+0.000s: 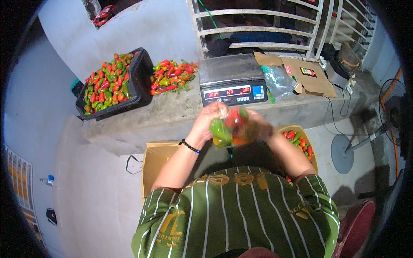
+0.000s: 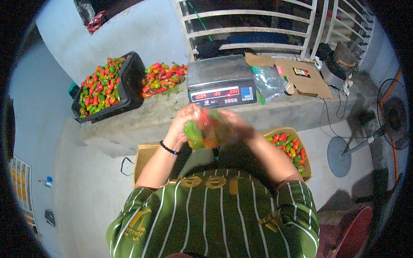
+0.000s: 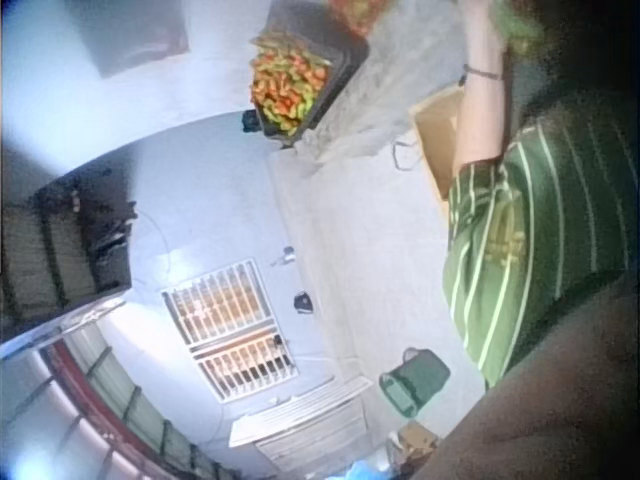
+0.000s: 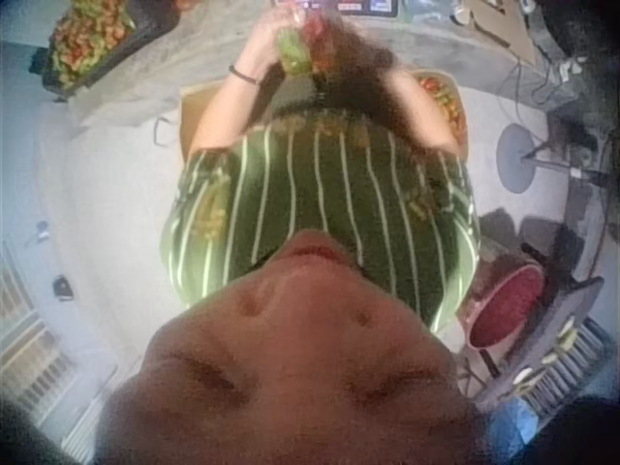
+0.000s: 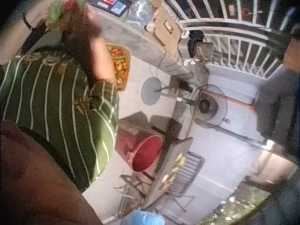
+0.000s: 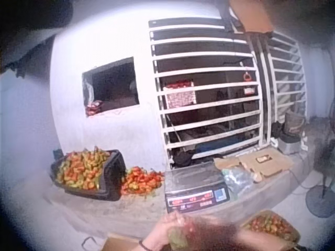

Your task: The person weighs red and green peppers on a digital scale, places them into clear plastic bags, and ties the bags shut. The person repeats this process multiple times, handling peppers from a large black crate and a yellow basket.

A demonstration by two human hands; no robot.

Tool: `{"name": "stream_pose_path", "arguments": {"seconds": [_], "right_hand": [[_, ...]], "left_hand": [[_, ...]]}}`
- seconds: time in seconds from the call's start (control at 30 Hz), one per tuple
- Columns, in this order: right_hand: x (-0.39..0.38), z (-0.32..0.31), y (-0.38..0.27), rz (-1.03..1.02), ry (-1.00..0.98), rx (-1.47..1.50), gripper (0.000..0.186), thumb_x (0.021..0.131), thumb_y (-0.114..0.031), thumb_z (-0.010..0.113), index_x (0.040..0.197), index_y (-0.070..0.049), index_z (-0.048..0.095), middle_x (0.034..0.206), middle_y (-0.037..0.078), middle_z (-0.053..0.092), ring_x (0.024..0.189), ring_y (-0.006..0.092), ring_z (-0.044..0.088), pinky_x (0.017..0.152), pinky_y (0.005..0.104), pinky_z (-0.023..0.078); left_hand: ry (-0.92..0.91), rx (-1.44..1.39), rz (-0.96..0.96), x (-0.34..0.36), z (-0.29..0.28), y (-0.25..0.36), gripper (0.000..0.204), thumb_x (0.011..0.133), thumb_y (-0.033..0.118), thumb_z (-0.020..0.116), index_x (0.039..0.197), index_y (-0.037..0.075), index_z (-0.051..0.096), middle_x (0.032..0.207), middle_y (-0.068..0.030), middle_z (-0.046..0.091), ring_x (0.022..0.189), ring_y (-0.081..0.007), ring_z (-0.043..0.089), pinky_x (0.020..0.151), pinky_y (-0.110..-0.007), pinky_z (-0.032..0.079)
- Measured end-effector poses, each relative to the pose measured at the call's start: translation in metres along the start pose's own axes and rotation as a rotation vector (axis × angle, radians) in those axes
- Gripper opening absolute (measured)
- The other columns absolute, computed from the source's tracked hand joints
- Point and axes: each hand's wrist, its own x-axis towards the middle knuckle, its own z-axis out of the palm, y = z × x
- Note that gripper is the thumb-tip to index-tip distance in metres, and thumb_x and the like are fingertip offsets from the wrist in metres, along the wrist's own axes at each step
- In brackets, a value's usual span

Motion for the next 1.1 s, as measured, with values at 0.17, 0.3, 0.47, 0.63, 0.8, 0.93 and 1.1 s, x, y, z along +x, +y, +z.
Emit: {"name": "stream_pose_path", "arguments": {"seconds": [0.17, 0.3, 0.47, 0.63, 0.8, 0.93, 1.1], "right_hand": [[0.025, -0.042, -0.035, -0.057, 0.022, -1.069, 0.027, 0.085, -0.033, 0.050, 0.083, -0.007, 0.058, 0.074, 0.011, 0.062, 0.071, 0.0301, 0.060, 0.064, 0.0394, 0.047], [0.030, 0.001, -0.031, -0.197, 0.387, -1.478, 0.027, 0.084, -0.032, 0.048, 0.085, -0.007, 0.056, 0.076, 0.020, 0.058, 0.069, 0.0383, 0.056, 0.061, 0.0409, 0.046], [-0.003, 0.041, -0.006, -0.172, 0.209, -0.321, 0.031, 0.088, -0.037, 0.045, 0.088, -0.008, 0.053, 0.059, 0.003, 0.051, 0.048, 0.0138, 0.050, 0.044, 0.0261, 0.039], [-0.001, 0.016, 0.004, 0.053, -0.046, 0.083, 0.021, 0.089, -0.029, 0.048, 0.097, -0.009, 0.051, 0.062, -0.004, 0.047, 0.054, 0.0050, 0.044, 0.045, 0.0207, 0.036], [0.031, -0.031, -0.043, -0.141, -0.006, -0.816, 0.026, 0.084, -0.031, 0.054, 0.079, -0.006, 0.059, 0.067, 0.007, 0.057, 0.061, 0.0127, 0.053, 0.053, 0.0283, 0.042], [0.040, -0.008, -0.048, -0.302, 0.298, -1.660, 0.023, 0.082, -0.027, 0.050, 0.076, -0.007, 0.060, 0.068, 0.016, 0.060, 0.067, 0.0307, 0.061, 0.057, 0.0421, 0.047], [0.030, 0.019, -0.029, -0.497, 0.582, -1.573, 0.018, 0.083, -0.023, 0.049, 0.084, -0.006, 0.057, 0.065, 0.017, 0.060, 0.061, 0.0327, 0.060, 0.053, 0.0406, 0.047]], "left_hand": [[0.409, 0.909, 0.116, 0.016, -0.025, -0.035, 0.008, 0.080, 0.009, 0.058, 0.077, 0.006, 0.052, 0.071, -0.0007, 0.050, 0.069, -0.0100, 0.046, 0.066, -0.023, 0.038], [0.526, 0.258, -0.034, 0.048, -0.027, -0.041, 0.004, 0.086, 0.007, 0.047, 0.083, 0.008, 0.049, 0.073, -0.0003, 0.051, 0.060, -0.0106, 0.050, 0.057, -0.023, 0.044], [0.205, -0.369, 0.139, 0.048, -0.001, -0.019, 0.007, 0.087, 0.006, 0.045, 0.088, 0.008, 0.051, 0.090, -0.0069, 0.060, 0.077, -0.0189, 0.061, 0.068, -0.035, 0.053], [-0.013, -0.404, 0.144, 0.020, 0.012, 0.001, 0.010, 0.083, 0.012, 0.058, 0.090, 0.006, 0.056, 0.103, -0.0108, 0.060, 0.097, -0.0225, 0.058, 0.081, -0.036, 0.050], [0.247, 0.952, 0.240, 0.030, -0.026, -0.011, 0.009, 0.082, 0.013, 0.057, 0.085, 0.004, 0.057, 0.076, -0.0034, 0.058, 0.073, -0.0115, 0.051, 0.066, -0.027, 0.043], [0.545, 1.234, 0.233, 0.056, -0.044, -0.039, 0.013, 0.084, 0.014, 0.054, 0.076, 0.004, 0.052, 0.073, -0.0011, 0.058, 0.060, -0.0173, 0.055, 0.056, -0.029, 0.044], [0.476, 0.106, 0.210, 0.066, -0.017, -0.030, 0.003, 0.087, 0.009, 0.051, 0.085, 0.007, 0.050, 0.076, -0.0029, 0.058, 0.065, -0.0132, 0.057, 0.059, -0.025, 0.049]]}}
